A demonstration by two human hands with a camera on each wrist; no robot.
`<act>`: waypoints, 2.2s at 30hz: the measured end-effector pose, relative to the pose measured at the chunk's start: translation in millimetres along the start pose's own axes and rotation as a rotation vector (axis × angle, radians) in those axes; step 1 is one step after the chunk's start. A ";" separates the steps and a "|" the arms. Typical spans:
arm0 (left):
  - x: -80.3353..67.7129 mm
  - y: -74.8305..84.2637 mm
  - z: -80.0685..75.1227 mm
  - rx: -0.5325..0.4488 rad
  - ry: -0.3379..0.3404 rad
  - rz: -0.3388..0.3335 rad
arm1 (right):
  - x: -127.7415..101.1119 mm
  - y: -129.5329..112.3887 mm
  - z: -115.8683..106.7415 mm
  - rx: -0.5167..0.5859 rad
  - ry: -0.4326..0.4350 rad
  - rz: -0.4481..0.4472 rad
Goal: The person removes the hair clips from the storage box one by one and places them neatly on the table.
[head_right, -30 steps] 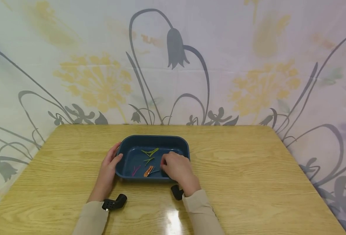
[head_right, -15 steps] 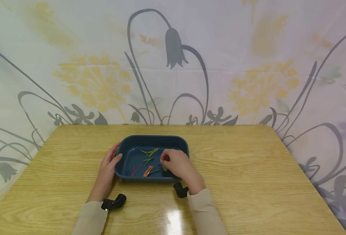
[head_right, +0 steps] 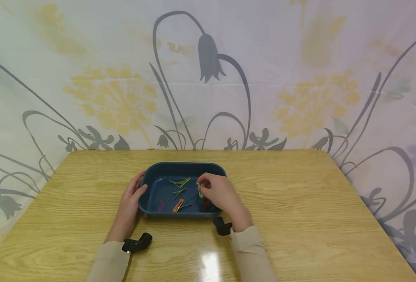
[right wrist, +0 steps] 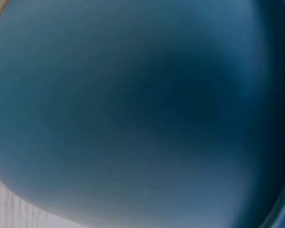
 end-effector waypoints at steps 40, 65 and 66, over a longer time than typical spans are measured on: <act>0.0 -0.8 -0.2 0.023 0.019 -0.015 | -11.3 25.6 -29.5 0.143 0.130 0.062; 1.3 3.3 0.6 0.009 0.015 -0.002 | -18.4 53.6 -45.3 0.192 0.182 0.111; 1.3 3.6 0.9 0.007 0.014 0.003 | -18.5 54.7 -45.5 0.197 0.185 0.110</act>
Point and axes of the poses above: each hand's wrist, its own x-axis towards the middle knuckle, its own z-axis out of the palm, y = z × x, the point moved 2 cm from there along x, towards the middle knuckle, and after that the axes turned 11 degrees about -y, right-handed, at the moved point
